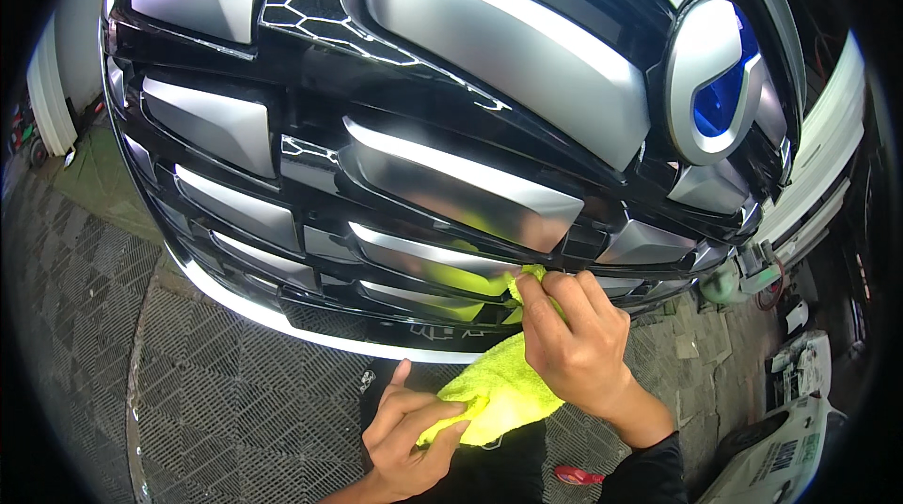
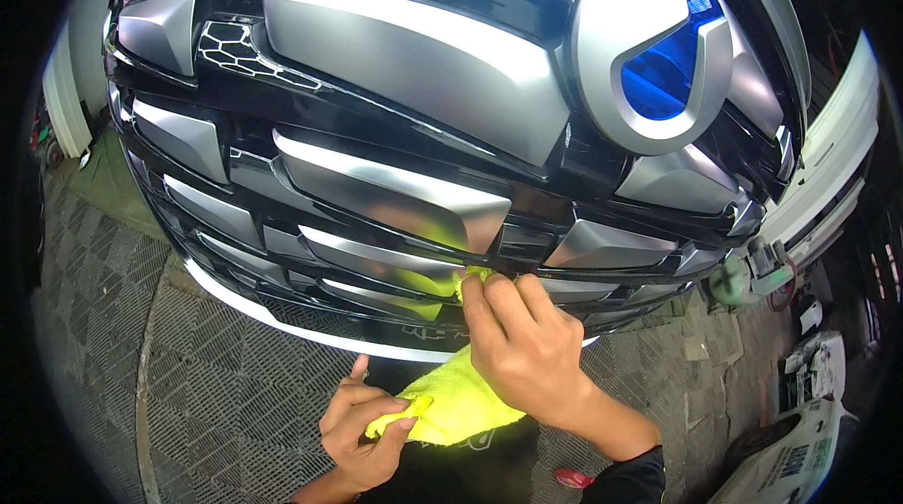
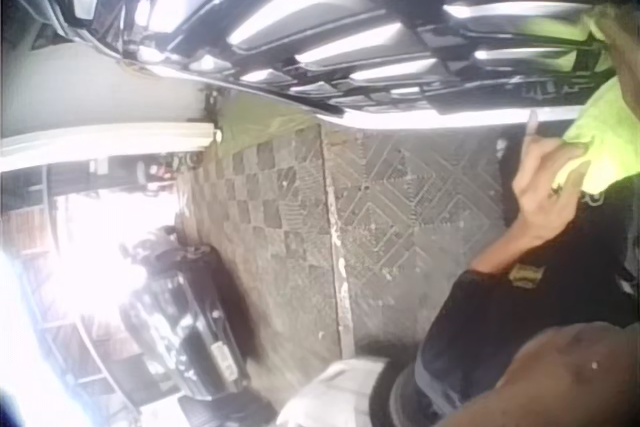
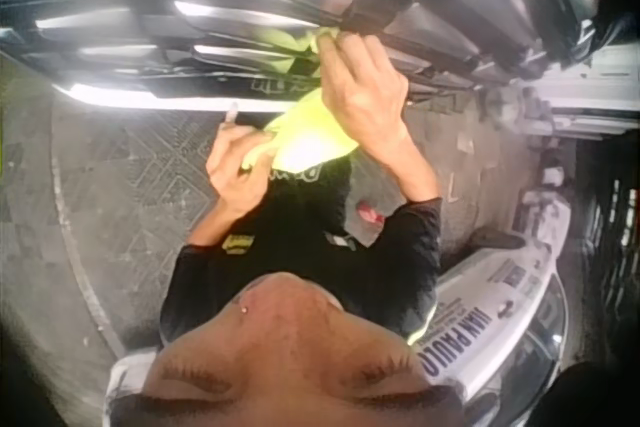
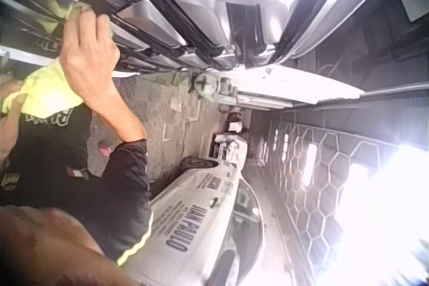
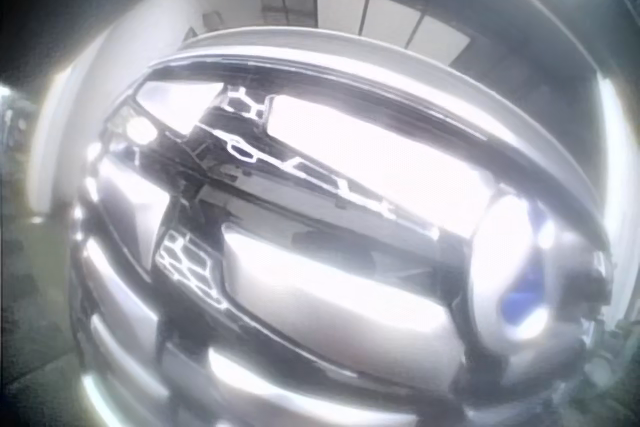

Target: The person wipes the front grille of a white Mercedes-Benz with a yellow microfiber cloth. They methodically clean the horizontal slats and the area around the central emblem, moving the cloth back and forth across the surface.

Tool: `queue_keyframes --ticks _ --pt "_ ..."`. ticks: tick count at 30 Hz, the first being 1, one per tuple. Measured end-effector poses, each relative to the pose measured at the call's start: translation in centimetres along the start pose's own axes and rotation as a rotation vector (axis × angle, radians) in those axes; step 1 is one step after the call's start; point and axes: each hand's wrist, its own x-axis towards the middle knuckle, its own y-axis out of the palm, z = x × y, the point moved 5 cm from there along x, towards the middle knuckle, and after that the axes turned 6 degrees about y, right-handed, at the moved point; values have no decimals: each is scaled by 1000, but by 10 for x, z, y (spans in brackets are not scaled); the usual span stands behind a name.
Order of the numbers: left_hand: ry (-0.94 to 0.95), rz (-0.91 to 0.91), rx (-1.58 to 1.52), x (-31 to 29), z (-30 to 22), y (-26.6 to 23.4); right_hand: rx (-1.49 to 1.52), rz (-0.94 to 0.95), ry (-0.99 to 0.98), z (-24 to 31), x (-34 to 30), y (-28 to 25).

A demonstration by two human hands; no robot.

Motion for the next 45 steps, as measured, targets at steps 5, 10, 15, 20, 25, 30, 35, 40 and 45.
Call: queue_keyframes --ticks 5,10,15,20,25,30,35,40,45 --pt "-1 -10 15 0 -4 1 -41 107 146 -6 -12 -17" --pt "25 -39 177 13 -8 8 237 43 365 -7 -34 -39" --pt "186 -29 333 42 -6 36 347 -67 417 2 -53 -39" --pt "305 -74 458 68 -11 54 449 -80 479 5 -69 -40" --pt "321 53 613 83 -21 63 559 -67 496 3 -81 -42" --pt "405 31 707 92 -28 71 671 -125 483 1 -91 -40" --pt "416 0 778 93 -27 80 703 -133 495 -5 -103 -40" --pt "340 -53 833 89 -26 82 779 -151 486 -14 -117 -35" --pt "268 -61 852 90 -31 83 884 -185 458 -25 -130 -32"
